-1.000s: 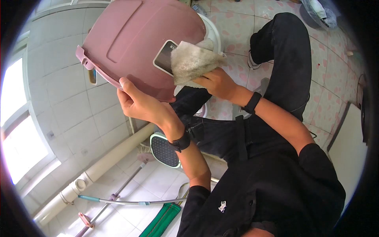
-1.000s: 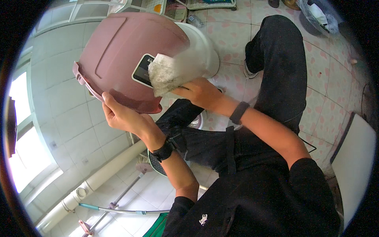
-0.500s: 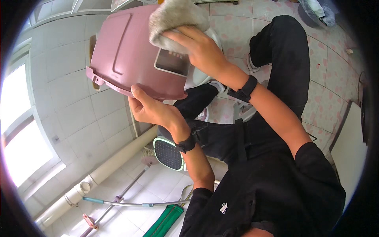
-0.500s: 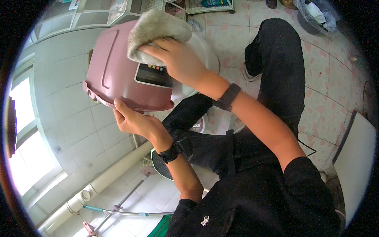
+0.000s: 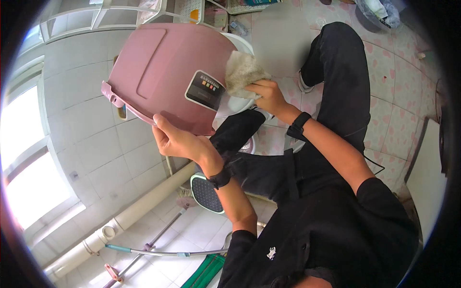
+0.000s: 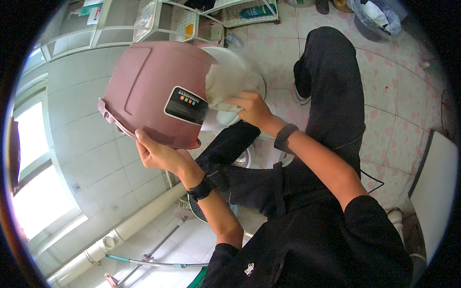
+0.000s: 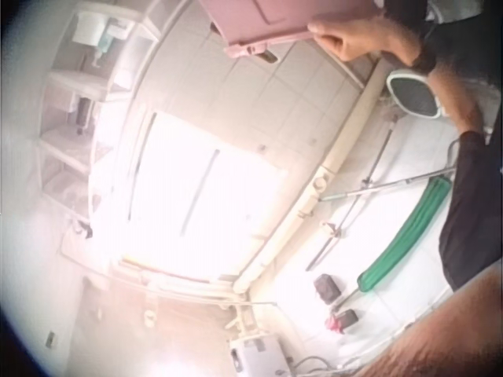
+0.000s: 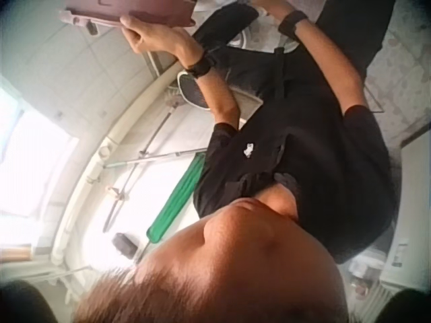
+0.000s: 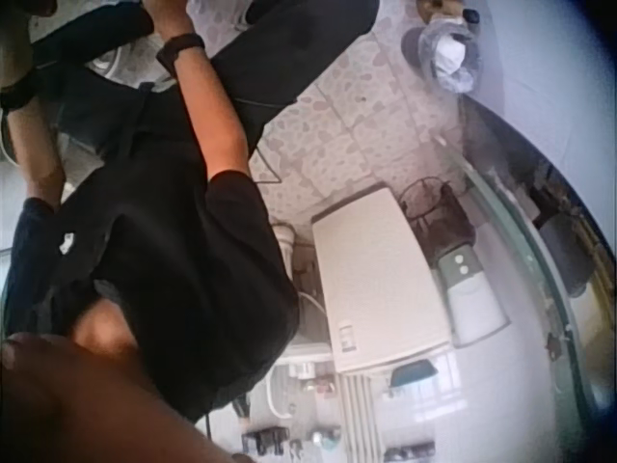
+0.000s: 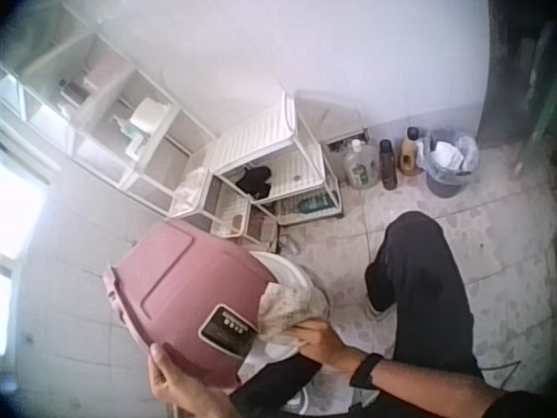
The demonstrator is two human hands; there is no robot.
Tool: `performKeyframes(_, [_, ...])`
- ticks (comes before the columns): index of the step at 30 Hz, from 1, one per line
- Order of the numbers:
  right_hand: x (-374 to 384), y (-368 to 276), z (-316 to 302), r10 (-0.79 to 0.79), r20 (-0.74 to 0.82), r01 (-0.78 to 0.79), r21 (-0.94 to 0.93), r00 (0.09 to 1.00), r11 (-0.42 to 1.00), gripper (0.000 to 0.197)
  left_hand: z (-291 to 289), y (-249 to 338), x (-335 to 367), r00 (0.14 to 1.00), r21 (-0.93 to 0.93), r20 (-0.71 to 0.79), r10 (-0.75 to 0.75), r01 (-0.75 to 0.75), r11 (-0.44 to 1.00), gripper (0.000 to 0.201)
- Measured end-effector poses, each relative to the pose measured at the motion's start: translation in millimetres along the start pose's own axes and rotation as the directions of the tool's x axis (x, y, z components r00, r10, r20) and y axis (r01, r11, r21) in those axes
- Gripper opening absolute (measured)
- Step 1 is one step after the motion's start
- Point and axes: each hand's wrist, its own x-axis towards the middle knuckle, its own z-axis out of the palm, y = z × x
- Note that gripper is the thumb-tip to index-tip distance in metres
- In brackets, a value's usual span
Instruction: Cleaning a pink mop bucket with a rag and a brush inside a bathroom.
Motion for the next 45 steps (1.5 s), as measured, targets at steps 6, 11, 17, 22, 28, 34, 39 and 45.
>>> performKeyframes(6, [2,-1,-13,0.034,-0.019,-0.032,0.073,0.999,0.997,0.039,-25,-4,9,0.990,0.140,0.113,0.090,-0.105,0.985,0.026])
performKeyframes(11, [-1,6,-13,0.052,-0.053,-0.046,0.114,0.997,0.992,0.038,-40,0,9,0.992,0.139,0.047,0.118,-0.124,0.983,0.022])
performKeyframes(17, [17,32,-9,0.451,-0.283,-0.386,0.258,0.847,0.886,0.045,-61,12,8,0.989,0.263,0.033,0.141,-0.145,0.954,0.022])
performKeyframes(22, [36,33,-27,0.669,-0.252,-0.491,0.510,0.700,0.706,0.040,-96,-6,25,0.971,0.360,0.073,0.228,-0.239,0.902,0.020])
performKeyframes(28, [44,25,-33,0.704,-0.142,-0.457,0.668,0.695,0.586,0.044,-117,-17,49,0.911,0.486,0.180,0.370,-0.410,0.772,0.019])
performKeyframes(34, [46,15,-32,0.648,0.003,-0.472,0.687,0.762,0.552,0.043,-109,-23,76,0.929,0.479,0.156,0.337,-0.369,0.796,0.017])
performKeyframes(39, [39,19,-23,0.568,-0.020,-0.444,0.603,0.823,0.663,0.043,-101,-36,78,0.900,0.475,0.138,0.414,-0.427,0.770,0.016])
performKeyframes(45, [52,14,-38,0.681,-0.116,-0.505,0.584,0.723,0.635,0.042,-109,-26,80,0.657,0.451,0.337,0.674,-0.741,0.497,0.009])
